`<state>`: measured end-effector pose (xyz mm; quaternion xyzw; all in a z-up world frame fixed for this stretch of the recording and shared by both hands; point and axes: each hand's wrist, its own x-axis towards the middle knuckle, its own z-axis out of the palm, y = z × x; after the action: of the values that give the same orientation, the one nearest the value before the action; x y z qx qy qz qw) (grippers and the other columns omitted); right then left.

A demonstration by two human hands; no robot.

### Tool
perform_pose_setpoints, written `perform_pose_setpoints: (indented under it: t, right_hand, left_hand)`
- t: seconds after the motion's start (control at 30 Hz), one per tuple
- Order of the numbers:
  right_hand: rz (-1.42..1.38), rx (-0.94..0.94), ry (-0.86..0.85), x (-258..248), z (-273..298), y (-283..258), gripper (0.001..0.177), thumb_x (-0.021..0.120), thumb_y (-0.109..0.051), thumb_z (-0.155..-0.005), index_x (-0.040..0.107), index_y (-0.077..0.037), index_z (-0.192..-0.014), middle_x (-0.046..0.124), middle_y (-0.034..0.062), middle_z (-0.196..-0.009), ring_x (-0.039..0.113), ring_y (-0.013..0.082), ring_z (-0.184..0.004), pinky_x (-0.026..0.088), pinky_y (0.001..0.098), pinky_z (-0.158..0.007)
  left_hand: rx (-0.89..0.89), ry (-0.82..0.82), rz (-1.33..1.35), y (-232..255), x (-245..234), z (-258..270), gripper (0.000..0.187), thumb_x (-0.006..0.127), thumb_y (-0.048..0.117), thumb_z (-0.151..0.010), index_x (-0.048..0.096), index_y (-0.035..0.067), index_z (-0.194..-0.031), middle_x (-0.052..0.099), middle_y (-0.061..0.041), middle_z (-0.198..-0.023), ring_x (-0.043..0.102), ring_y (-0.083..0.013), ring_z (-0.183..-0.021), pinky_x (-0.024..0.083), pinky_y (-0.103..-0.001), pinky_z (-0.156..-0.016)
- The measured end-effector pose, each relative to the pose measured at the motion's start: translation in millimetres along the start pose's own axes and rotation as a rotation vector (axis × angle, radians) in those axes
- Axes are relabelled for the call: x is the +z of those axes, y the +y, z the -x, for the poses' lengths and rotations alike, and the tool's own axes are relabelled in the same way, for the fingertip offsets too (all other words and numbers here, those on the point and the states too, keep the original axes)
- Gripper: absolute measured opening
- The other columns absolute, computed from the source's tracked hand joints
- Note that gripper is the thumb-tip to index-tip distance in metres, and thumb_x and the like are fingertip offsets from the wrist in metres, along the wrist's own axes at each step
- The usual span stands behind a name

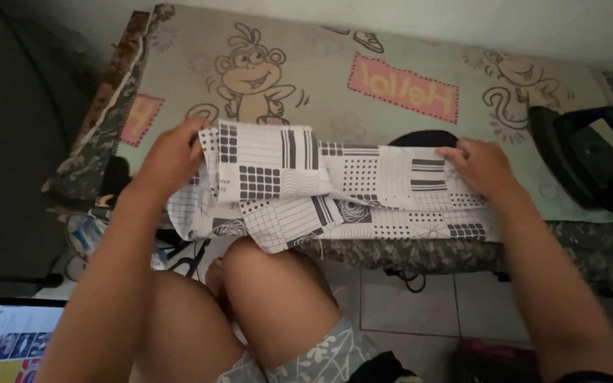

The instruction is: Iron and fold a patterned button-down shirt.

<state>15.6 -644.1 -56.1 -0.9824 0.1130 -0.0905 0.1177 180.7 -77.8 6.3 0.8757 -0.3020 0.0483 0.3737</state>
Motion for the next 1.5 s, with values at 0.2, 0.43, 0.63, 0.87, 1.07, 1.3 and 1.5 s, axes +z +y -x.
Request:
perform_pose_setpoints:
  t: [0.2,0.43,0.63,0.87,1.07,1.3,1.5]
  right_hand:
    - [0.055,0.116,-0.025,-8.8,-0.3,-10.9,0.059,0.067,-0.065,-0.091,0.068,-0.006,-0.086,0.069,0.0159,-0.08,0.067,0.037,-0.079,0.051,0.0491,-0.07]
    - [0.126,0.292,0.185,-2.3,55.8,34.8,0.081,0.072,-0.069,-0.086,0.066,0.002,-0.126,0.068,0.027,-0.118,0.061,0.0473,-0.112,0.047,0.0567,-0.092]
    - [0.083,0.731,0.031,-2.0,92.9,19.1,0.101,0.072,-0.077,-0.078,0.06,0.004,-0.135,0.055,0.0314,-0.138,0.049,0.0506,-0.129,0.044,0.0601,-0.098]
    - [-0.01,0.753,-0.052,13.6,80.2,44.4,0.093,0.074,-0.079,-0.078,0.075,0.008,-0.11,0.069,0.0344,-0.12,0.061,0.0519,-0.119,0.042,0.0571,-0.107]
    - [-0.268,0.635,0.057,15.4,84.2,59.3,0.067,0.075,-0.054,-0.087,0.074,0.008,-0.111,0.074,0.0345,-0.106,0.074,0.0454,-0.1,0.054,0.0496,-0.088]
    - [-0.587,0.322,0.254,-88.5,47.6,-111.0,0.054,0.071,-0.035,-0.092,0.065,0.0,-0.133,0.073,0.0161,-0.115,0.068,0.0246,-0.102,0.051,0.0382,-0.087]
    - [-0.925,0.024,-0.136,-79.0,12.4,-371.1,0.063,0.066,-0.036,-0.09,0.045,-0.002,-0.139,0.073,0.0121,-0.109,0.072,0.0166,-0.087,0.06,0.0343,-0.07]
  left_hand:
    - [-0.098,-0.031,-0.104,-0.4,-9.6,-11.7,0.029,0.066,0.017,-0.093,0.061,0.008,-0.12,0.068,-0.021,-0.104,0.066,-0.0399,-0.097,0.051,-0.047,-0.08]
    - [-0.137,0.064,-0.532,-15.5,6.8,3.1,0.031,0.065,0.017,-0.089,0.068,0.011,-0.119,0.067,-0.018,-0.114,0.062,-0.0409,-0.108,0.048,-0.052,-0.088]
    - [-0.267,0.229,-0.238,37.7,40.6,15.4,0.024,0.064,0.025,-0.098,0.071,0.004,-0.107,0.068,-0.021,-0.11,0.064,-0.041,-0.104,0.051,-0.05,-0.089]
    - [-0.401,0.123,-0.002,-0.8,70.8,14.7,0.052,0.084,0.042,-0.081,0.07,0.003,-0.112,0.071,-0.015,-0.094,0.069,-0.0313,-0.088,0.055,-0.042,-0.079]
    - [-0.385,0.082,0.122,1.9,63.8,39.7,0.058,0.086,0.031,-0.076,0.066,0.007,-0.125,0.068,-0.01,-0.088,0.067,-0.0243,-0.08,0.055,-0.037,-0.073]
    - [-0.234,0.291,0.477,-6.8,44.6,44.7,0.052,0.077,0.033,-0.087,0.067,0.002,-0.128,0.068,-0.017,-0.113,0.066,-0.0246,-0.098,0.053,-0.037,-0.085]
    - [-0.684,-0.316,1.438,4.2,-22.2,54.5,0.091,0.035,0.075,-0.089,0.056,0.001,-0.137,0.066,-0.019,-0.134,0.069,-0.029,-0.116,0.054,-0.045,-0.094]
